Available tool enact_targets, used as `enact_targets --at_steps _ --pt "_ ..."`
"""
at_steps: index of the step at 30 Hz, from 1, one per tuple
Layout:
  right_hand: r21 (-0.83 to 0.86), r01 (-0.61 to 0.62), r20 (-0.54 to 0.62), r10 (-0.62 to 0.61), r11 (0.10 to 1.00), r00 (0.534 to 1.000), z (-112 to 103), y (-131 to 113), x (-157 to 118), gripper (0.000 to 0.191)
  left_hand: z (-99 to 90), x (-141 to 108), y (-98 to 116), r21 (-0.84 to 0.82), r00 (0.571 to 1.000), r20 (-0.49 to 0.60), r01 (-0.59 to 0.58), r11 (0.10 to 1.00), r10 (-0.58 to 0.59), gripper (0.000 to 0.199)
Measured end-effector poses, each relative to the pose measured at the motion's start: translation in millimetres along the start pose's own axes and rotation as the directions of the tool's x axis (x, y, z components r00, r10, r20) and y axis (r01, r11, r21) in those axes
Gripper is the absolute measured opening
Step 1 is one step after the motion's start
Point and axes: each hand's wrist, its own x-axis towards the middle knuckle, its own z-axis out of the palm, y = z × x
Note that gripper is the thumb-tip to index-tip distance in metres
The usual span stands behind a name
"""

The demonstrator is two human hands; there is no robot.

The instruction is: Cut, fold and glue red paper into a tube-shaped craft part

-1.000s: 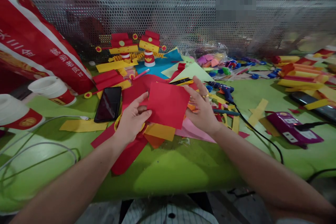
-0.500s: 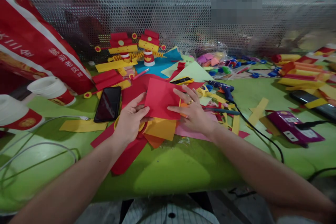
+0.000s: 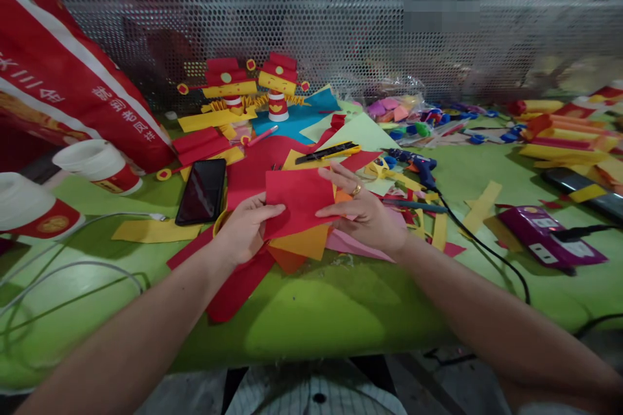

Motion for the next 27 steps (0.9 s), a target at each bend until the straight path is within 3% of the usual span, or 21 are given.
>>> enact_targets --at_steps 2,5,8,11,13,17,20,24,27 --pt "0.055 -0.127 -0.073 0.131 0.99 0.989 -0.3 -2.4 1.3 0.014 -0.6 0.5 -0.3 -0.013 0.999 0.007 -0.047 0.999 0.047 0.01" --pt "0.222 -0.331 -0.149 0.367 0.917 0.918 2.0 -3.6 2.8 0.026 -1.8 0.3 -1.3 -0.002 0.994 0.039 -0.098 0.995 0.098 0.01" --pt "0.422 -0.487 -0.056 0.558 0.765 0.828 5.6 -2.2 3.2 0.025 -3.4 -0.1 -3.0 0.037 0.99 0.072 -0.127 0.991 0.124 0.014" --pt "0.512 -0.599 0.053 0.673 0.616 0.737 7.7 -0.8 3.0 0.031 -4.6 0.5 -5.4 0.049 0.99 0.076 -0.126 0.991 0.122 0.018" --pt "0.521 -0.637 0.079 0.711 0.569 0.699 7.8 -1.5 3.0 0.034 -4.8 1.0 -7.0 0.051 0.991 0.067 -0.123 0.991 0.12 0.019" --pt "0.575 -0.641 0.126 0.719 0.508 0.684 6.6 -6.1 4.9 0.037 -2.4 0.0 -8.5 0.094 0.986 0.068 -0.157 0.983 0.151 0.026" --pt "0.618 -0.646 0.177 0.722 0.447 0.669 6.3 -8.3 6.6 0.038 0.4 -2.3 -8.1 0.156 0.971 0.13 -0.22 0.963 0.201 0.037" --pt "0.622 -0.655 0.173 0.741 0.429 0.649 6.6 -7.4 8.0 0.037 0.4 -4.5 -7.4 0.264 0.941 0.22 -0.311 0.913 0.257 0.043" --pt "0.626 -0.642 0.147 0.742 0.442 0.654 5.3 -5.9 8.5 0.035 -3.0 -4.5 -8.2 0.327 0.949 0.187 -0.305 0.894 0.255 0.041"
